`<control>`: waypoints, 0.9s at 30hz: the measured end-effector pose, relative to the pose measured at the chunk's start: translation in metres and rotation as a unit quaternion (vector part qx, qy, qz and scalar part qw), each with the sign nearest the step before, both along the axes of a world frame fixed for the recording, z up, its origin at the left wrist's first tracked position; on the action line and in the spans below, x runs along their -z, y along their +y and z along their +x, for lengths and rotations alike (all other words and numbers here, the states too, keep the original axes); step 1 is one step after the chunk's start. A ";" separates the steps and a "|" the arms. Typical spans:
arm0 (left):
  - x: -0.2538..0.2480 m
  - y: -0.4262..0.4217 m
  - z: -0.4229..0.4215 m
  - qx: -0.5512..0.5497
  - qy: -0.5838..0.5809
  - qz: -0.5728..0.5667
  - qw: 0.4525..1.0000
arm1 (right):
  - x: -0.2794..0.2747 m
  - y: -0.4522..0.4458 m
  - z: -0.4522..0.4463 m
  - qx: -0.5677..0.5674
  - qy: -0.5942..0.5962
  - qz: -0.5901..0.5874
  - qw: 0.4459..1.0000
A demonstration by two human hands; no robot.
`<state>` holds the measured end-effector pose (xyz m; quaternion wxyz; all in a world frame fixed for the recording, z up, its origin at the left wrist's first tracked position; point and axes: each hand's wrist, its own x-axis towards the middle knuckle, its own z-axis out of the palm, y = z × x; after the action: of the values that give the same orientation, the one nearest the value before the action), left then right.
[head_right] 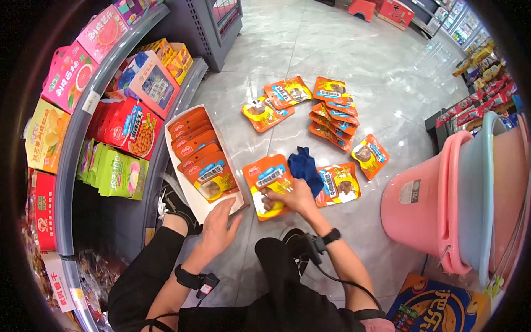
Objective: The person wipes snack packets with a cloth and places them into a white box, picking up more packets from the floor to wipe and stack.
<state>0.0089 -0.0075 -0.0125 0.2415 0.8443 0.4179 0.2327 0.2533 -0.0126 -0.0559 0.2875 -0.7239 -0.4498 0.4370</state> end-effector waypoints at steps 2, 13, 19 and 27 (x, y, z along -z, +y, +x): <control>0.002 -0.002 0.001 0.010 0.003 0.014 1.000 | 0.010 0.010 -0.014 -0.012 -0.219 0.080 0.972; 0.014 -0.007 0.006 -0.010 -0.006 0.029 1.000 | 0.019 0.009 -0.042 -0.014 -0.330 0.033 0.943; 0.010 -0.006 0.004 -0.016 -0.004 0.033 0.999 | 0.004 0.015 -0.033 0.030 -0.129 0.017 0.991; -0.030 -0.002 0.012 -0.068 -0.255 -0.150 0.953 | -0.080 -0.025 -0.018 -0.008 0.039 0.270 0.962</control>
<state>0.0213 -0.0091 0.0176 0.4475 0.6803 0.4293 0.3906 0.2355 -0.0375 0.0240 0.4860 -0.5981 -0.5452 0.3299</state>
